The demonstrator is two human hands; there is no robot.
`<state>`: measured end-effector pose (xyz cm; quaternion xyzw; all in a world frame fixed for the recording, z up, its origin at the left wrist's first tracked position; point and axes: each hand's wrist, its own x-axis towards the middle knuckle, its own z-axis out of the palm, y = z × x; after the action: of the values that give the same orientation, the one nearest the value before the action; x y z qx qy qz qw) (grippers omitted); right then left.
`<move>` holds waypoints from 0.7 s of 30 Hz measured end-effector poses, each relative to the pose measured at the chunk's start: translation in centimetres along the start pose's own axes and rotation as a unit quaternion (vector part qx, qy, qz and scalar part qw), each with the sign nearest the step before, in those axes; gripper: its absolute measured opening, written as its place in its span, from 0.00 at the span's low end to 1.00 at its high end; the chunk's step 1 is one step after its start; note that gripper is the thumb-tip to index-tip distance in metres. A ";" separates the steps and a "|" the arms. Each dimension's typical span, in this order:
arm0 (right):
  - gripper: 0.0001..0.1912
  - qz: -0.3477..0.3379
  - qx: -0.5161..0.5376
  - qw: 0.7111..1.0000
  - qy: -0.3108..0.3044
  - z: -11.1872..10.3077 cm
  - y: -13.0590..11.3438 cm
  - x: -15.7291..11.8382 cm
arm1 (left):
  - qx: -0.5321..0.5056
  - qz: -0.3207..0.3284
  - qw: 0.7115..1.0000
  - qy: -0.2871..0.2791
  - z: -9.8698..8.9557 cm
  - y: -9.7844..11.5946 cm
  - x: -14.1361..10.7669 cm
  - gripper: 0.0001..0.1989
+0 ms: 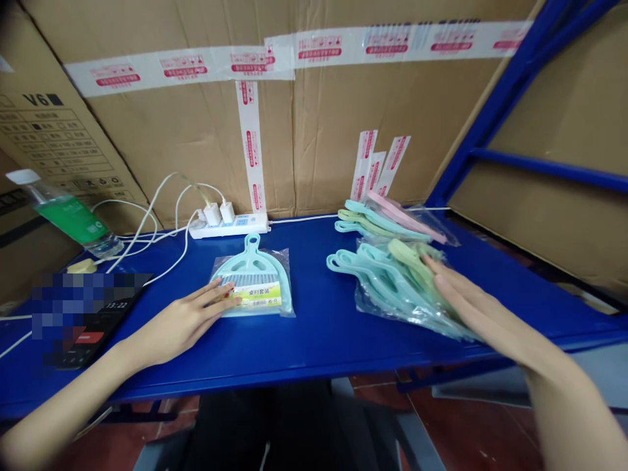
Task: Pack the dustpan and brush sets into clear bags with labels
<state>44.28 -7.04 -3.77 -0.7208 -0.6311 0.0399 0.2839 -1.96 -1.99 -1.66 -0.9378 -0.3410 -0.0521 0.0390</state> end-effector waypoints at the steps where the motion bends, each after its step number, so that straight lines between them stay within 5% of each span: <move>1: 0.41 0.002 0.015 1.000 -0.020 0.3 -0.6 -0.1 | -0.002 -0.004 1.000 -0.002 -0.2 0.0 -0.2 0.20; 9: 0.42 -0.005 0.025 0.994 -0.110 2.1 -8.8 -0.8 | -0.017 -0.060 0.998 0.005 -0.8 -1.3 -2.6 0.22; 18: 0.34 -0.087 0.019 0.985 -0.147 5.2 -11.8 -1.0 | -0.012 -0.100 0.993 0.054 -0.6 -3.7 -4.4 0.20; 21: 0.38 -0.104 0.027 0.980 -0.170 4.7 -12.3 -0.5 | -0.009 -0.116 0.991 0.067 -0.6 -4.3 -4.6 0.19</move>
<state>31.34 -5.29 -2.20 -0.6264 -0.7401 0.1486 0.1944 -8.24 -1.70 -1.49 -0.8868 -0.4432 -0.1220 0.0473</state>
